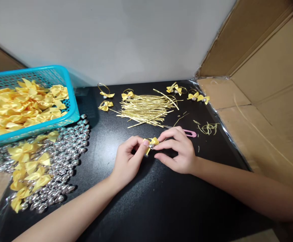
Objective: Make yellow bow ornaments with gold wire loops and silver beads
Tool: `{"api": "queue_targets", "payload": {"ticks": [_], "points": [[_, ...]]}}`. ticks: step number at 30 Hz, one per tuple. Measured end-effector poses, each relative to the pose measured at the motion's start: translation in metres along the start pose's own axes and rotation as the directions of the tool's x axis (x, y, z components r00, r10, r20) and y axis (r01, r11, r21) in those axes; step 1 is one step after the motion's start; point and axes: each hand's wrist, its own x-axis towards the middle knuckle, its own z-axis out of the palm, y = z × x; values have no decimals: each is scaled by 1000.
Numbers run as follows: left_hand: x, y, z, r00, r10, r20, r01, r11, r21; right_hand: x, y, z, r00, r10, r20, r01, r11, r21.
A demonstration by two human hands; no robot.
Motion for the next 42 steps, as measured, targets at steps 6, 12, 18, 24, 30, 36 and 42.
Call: {"api": "queue_targets", "payload": {"ticks": [6,12,18,24,30,36,42], "points": [[0,1,-1,1000,5,10,-5,1000,10,0,0,3,997,78,14,-77,996,-53],[0,1,-1,1000,13,13,-12,1000,-29,-2,0,3,999,36,1,-35,996,-80],[-2,-2,-2,997,68,39,-69,998,16,-2,-2,1,996,84,41,-84,996,-8],[-1,-5,-1,995,84,58,-85,996,18,-3,-1,3,999,29,16,-27,998,-64],[0,-3,-1,997,35,63,-31,998,-63,-4,2,4,1000,-4,0,4,993,-120],[0,-3,-2,996,47,79,-45,999,-28,-2,0,1,993,112,34,-113,993,27],[-2,-5,-1,980,184,81,-189,980,60,-1,-7,4,845,489,216,-534,791,298]]}}
